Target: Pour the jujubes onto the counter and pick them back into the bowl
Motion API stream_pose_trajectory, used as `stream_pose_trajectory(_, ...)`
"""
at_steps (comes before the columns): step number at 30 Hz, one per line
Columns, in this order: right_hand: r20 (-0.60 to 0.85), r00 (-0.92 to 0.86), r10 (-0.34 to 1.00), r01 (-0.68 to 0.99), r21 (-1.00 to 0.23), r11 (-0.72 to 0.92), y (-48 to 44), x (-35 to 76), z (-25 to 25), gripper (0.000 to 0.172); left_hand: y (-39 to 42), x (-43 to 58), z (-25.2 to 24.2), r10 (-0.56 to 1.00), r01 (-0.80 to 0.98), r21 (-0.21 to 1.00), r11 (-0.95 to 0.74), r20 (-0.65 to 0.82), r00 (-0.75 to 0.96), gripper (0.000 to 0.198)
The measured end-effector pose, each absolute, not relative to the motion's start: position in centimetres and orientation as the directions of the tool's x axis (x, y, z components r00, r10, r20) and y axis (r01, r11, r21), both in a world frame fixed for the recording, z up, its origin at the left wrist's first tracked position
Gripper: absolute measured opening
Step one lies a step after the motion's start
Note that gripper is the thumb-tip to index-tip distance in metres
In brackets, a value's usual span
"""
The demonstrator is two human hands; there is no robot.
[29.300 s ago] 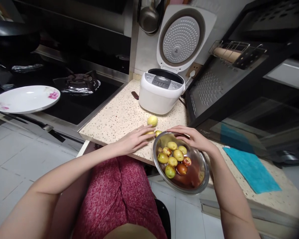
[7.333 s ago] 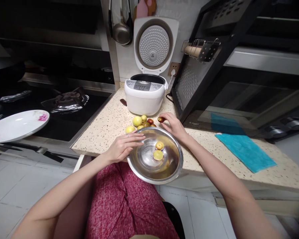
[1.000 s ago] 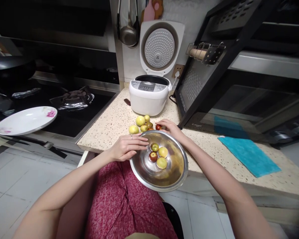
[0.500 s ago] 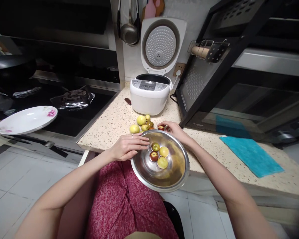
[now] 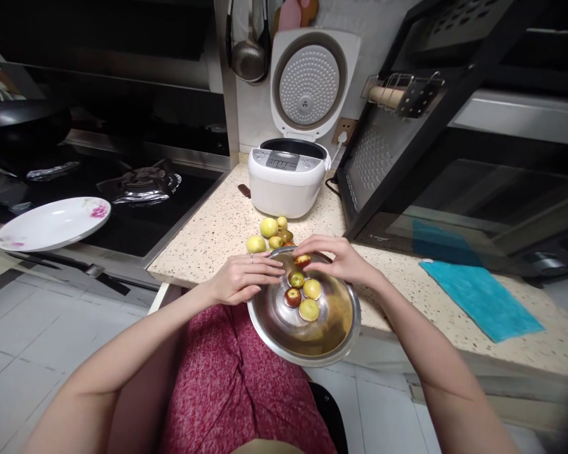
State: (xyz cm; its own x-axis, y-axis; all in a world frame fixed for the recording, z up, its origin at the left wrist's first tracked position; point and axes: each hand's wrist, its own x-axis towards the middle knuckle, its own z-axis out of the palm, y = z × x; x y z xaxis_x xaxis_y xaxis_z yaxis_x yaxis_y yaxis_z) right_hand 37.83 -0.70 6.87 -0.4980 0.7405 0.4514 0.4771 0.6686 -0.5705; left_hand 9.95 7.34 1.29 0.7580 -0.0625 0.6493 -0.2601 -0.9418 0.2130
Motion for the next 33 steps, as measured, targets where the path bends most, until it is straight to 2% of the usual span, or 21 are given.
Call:
stream_pose_trajectory(3,0.377,-0.582,0.720,0.479,-0.557,0.679,-0.95,37.47,6.56,0.025,7.31,9.97,1.38,-0.062,-0.258,0.211,-0.943,0.651,0.757,0.055)
stream_pose_trajectory(9,0.326,-0.604,0.727,0.526,-0.523,0.671,-0.96,37.77,6.15,0.032,7.31,10.02,1.33,-0.056,-0.253,0.210,-0.944,0.655,0.753,0.055)
stream_pose_trajectory(16,0.250,-0.665,0.704,0.541,-0.488,0.685,-0.94,37.60,6.11,0.033,7.36,9.94,1.37,-0.055,-0.242,0.211,-0.947,0.638,0.768,0.055)
stream_pose_trajectory(25,0.177,-0.742,0.646,0.445,-0.591,0.673,-1.30,37.11,6.62,0.023,7.33,9.94,1.28,-0.038,-0.245,0.239,-0.940,0.638,0.769,0.052)
stream_pose_trajectory(33,0.172,-0.719,0.674,0.465,-0.602,0.650,-1.34,37.20,6.72,0.023,7.33,9.95,1.32,-0.041,-0.251,0.240,-0.938,0.640,0.767,0.052)
